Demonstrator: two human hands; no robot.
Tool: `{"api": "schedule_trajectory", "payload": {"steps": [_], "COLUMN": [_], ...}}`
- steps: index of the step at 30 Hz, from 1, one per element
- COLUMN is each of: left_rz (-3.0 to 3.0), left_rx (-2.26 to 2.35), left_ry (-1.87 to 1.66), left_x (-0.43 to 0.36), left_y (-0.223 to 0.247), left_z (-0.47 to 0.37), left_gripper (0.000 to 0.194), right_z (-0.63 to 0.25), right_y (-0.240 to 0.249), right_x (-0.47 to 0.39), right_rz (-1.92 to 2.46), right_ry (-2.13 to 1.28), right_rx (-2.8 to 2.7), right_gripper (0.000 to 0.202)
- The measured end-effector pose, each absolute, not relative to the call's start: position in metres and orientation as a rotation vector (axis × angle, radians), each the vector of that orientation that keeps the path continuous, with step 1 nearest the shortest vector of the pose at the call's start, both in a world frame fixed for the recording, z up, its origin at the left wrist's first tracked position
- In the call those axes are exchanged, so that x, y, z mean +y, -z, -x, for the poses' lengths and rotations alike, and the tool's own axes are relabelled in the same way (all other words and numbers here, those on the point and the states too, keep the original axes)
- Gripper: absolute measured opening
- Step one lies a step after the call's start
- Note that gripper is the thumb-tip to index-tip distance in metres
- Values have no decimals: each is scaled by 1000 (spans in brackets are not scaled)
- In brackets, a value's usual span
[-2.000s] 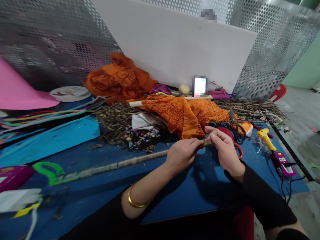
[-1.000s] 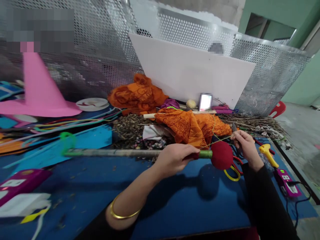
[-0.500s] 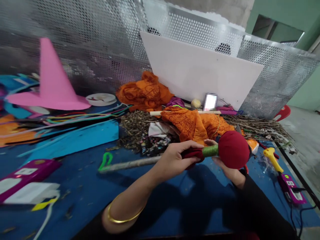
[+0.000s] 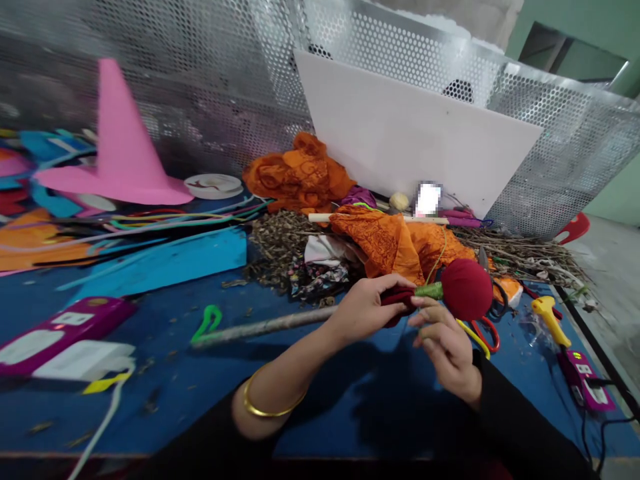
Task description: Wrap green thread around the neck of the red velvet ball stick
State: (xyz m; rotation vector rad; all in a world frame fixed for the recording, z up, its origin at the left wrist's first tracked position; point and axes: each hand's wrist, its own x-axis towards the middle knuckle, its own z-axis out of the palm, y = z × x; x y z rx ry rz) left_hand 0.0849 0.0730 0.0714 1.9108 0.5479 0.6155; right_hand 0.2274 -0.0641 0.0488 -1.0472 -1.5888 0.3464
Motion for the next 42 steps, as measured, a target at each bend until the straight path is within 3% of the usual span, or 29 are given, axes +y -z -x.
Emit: {"api": "schedule_trajectory", "payload": {"steps": [5, 11, 19, 29, 36, 42], "left_rz": [-2027, -2152, -2242, -2583, -2621, -2615], "left_rx": [574, 704, 729, 523, 487, 372], "left_ry": [-595, -676, -727, -1316, -1344, -1360], "left_x": [68, 56, 56, 59, 56, 51], "left_y": [-57, -57, -49, -36, -26, -23], "left_z": [-95, -100, -104, -100, -104, -107], "left_gripper": [27, 26, 19, 12, 6, 7], "right_z": [-224, -210, -202, -205, -217, -220], "right_y": [-42, -49, -54, -35, -27, -16], "right_x": [-56, -55, -57, -43, -35, -29], "right_rz": [997, 908, 827, 911, 983, 1010], "right_ry": [-734, -959, -956, -801, -874, -828], "right_rx": [-1111, -651, -519, -350, -345, -287], "right_gripper": [33, 33, 33, 30, 45, 45]}}
